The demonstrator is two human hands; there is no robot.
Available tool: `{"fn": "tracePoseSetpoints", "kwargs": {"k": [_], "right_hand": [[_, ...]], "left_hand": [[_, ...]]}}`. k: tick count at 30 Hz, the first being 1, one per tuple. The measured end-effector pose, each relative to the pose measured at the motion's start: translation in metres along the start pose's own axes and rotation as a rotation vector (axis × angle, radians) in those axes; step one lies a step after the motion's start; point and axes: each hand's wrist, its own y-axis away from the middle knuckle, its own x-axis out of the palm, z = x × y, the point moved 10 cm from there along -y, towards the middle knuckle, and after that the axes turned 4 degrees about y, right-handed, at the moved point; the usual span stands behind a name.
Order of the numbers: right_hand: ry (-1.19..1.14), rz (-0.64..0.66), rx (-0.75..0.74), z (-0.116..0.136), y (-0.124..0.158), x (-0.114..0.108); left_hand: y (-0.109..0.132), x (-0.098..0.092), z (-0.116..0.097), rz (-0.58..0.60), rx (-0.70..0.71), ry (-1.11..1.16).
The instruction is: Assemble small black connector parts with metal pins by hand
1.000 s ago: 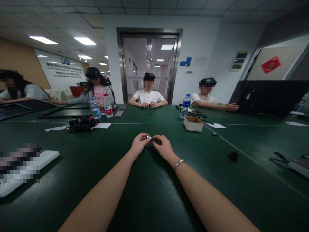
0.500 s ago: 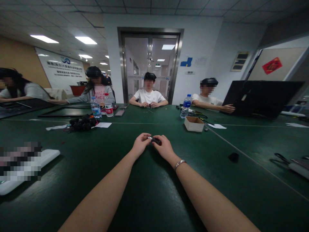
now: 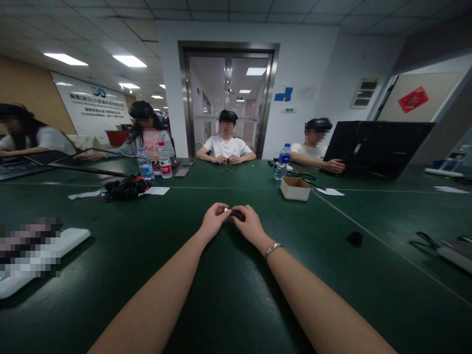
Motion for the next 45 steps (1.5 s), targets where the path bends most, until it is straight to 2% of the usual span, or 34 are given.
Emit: {"fn": "tracePoseSetpoints", "kwargs": {"k": [9, 16, 26, 38, 45], "right_hand": [[-0.002, 0.015, 0.03, 0.0, 0.001, -0.001], [-0.007, 0.021, 0.031, -0.002, 0.0, 0.001], [-0.038, 0.038, -0.018, 0.005, 0.001, 0.002], [-0.035, 0.023, 0.001, 0.002, 0.0, 0.001], [-0.038, 0.028, 0.003, 0.002, 0.0, 0.001]], "left_hand": [[0.003, 0.003, -0.005, 0.047, 0.004, -0.004], [0.003, -0.003, -0.003, -0.04, -0.016, 0.056], [-0.002, -0.008, 0.002, -0.092, -0.009, 0.052], [0.002, -0.004, -0.006, -0.021, 0.031, 0.057], [0.001, -0.007, -0.004, -0.054, 0.007, 0.025]]}}
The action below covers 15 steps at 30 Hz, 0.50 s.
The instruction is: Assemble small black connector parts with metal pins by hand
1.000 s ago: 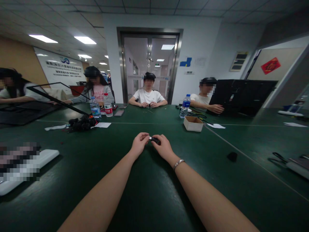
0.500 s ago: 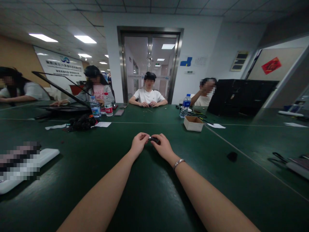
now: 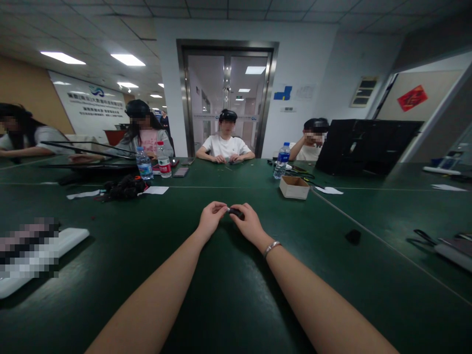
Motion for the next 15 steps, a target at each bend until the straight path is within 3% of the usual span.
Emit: {"fn": "tracePoseSetpoints", "kwargs": {"k": [15], "right_hand": [[-0.007, -0.016, -0.02, 0.0069, 0.0023, -0.0047]], "left_hand": [[-0.0021, -0.0016, 0.0017, -0.038, 0.007, -0.043]]}}
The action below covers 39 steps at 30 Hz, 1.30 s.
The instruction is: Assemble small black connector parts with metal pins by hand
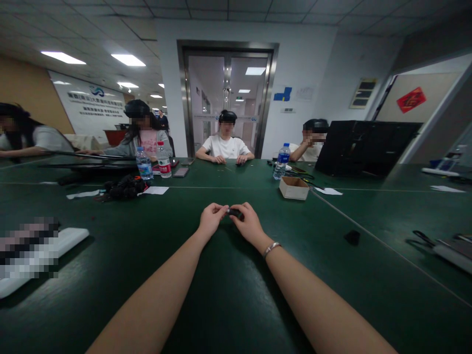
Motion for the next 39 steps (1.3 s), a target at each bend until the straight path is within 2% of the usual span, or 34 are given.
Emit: {"fn": "tracePoseSetpoints", "kwargs": {"k": [5, 11, 15, 18, 21, 25, 30, 32, 36, 39], "right_hand": [[-0.01, 0.004, 0.014, -0.003, -0.001, 0.001], [0.001, 0.003, 0.035, -0.006, -0.002, 0.001], [0.006, 0.005, 0.025, -0.005, -0.002, 0.002], [0.01, -0.005, 0.021, -0.006, -0.002, 0.002], [0.007, -0.013, 0.031, -0.009, -0.002, 0.003], [-0.008, -0.017, 0.041, -0.011, -0.002, 0.003], [-0.004, 0.004, 0.015, -0.007, -0.002, 0.005], [0.006, 0.007, 0.01, -0.007, -0.001, 0.005], [0.013, -0.003, 0.027, -0.009, -0.002, 0.004], [0.015, -0.014, 0.035, -0.009, -0.002, 0.003]], "left_hand": [[0.001, 0.001, -0.002, 0.033, 0.032, 0.021], [0.004, 0.011, -0.007, 0.133, 0.032, 0.117], [0.002, 0.007, 0.003, 0.065, -0.057, 0.129], [0.001, 0.004, 0.01, 0.036, -0.1, 0.048], [0.002, 0.008, 0.003, 0.098, -0.029, -0.018], [0.006, 0.016, -0.01, 0.182, 0.056, 0.015], [0.004, 0.013, 0.003, 0.107, -0.048, 0.013], [0.003, 0.009, 0.004, 0.082, -0.05, -0.025], [0.005, 0.013, -0.007, 0.15, 0.034, -0.069], [0.006, 0.014, -0.008, 0.149, 0.016, -0.032]]}}
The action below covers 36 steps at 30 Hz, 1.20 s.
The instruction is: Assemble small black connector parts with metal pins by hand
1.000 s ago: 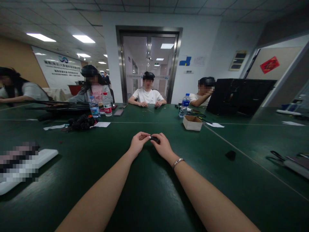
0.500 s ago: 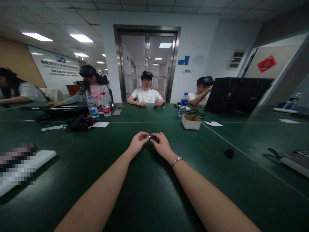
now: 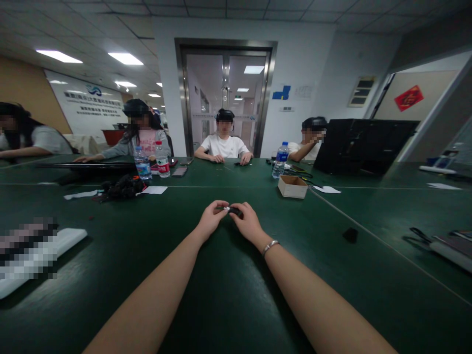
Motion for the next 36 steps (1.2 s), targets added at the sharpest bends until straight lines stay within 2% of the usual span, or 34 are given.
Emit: {"fn": "tracePoseSetpoints", "kwargs": {"k": [4, 7, 12, 17, 20, 26, 30, 33, 36], "right_hand": [[-0.002, 0.026, -0.025, 0.003, 0.0, 0.003], [0.005, 0.035, -0.035, 0.004, 0.001, 0.004], [0.017, 0.008, -0.024, 0.001, 0.0, 0.002], [0.018, 0.015, -0.03, 0.002, 0.0, 0.003], [0.02, 0.024, -0.026, 0.002, 0.001, 0.003], [0.016, 0.019, -0.018, 0.002, 0.001, 0.003], [0.002, 0.019, -0.011, 0.003, 0.001, 0.003], [-0.002, 0.021, -0.016, 0.003, 0.002, 0.003], [0.002, 0.031, -0.021, 0.004, 0.001, 0.003]], "left_hand": [[-0.002, -0.004, 0.012, -0.084, -0.073, 0.041], [-0.005, -0.002, 0.013, -0.062, -0.053, 0.013], [-0.005, 0.001, 0.004, 0.0, 0.015, 0.055], [-0.006, -0.009, 0.02, -0.112, -0.143, 0.173], [-0.006, -0.009, 0.027, -0.11, -0.195, 0.138], [-0.003, -0.004, 0.012, -0.053, -0.087, 0.085], [-0.003, -0.01, 0.019, -0.152, -0.139, 0.122], [-0.004, -0.006, 0.024, -0.116, -0.161, 0.076], [-0.006, -0.004, 0.019, -0.082, -0.105, 0.029]]}}
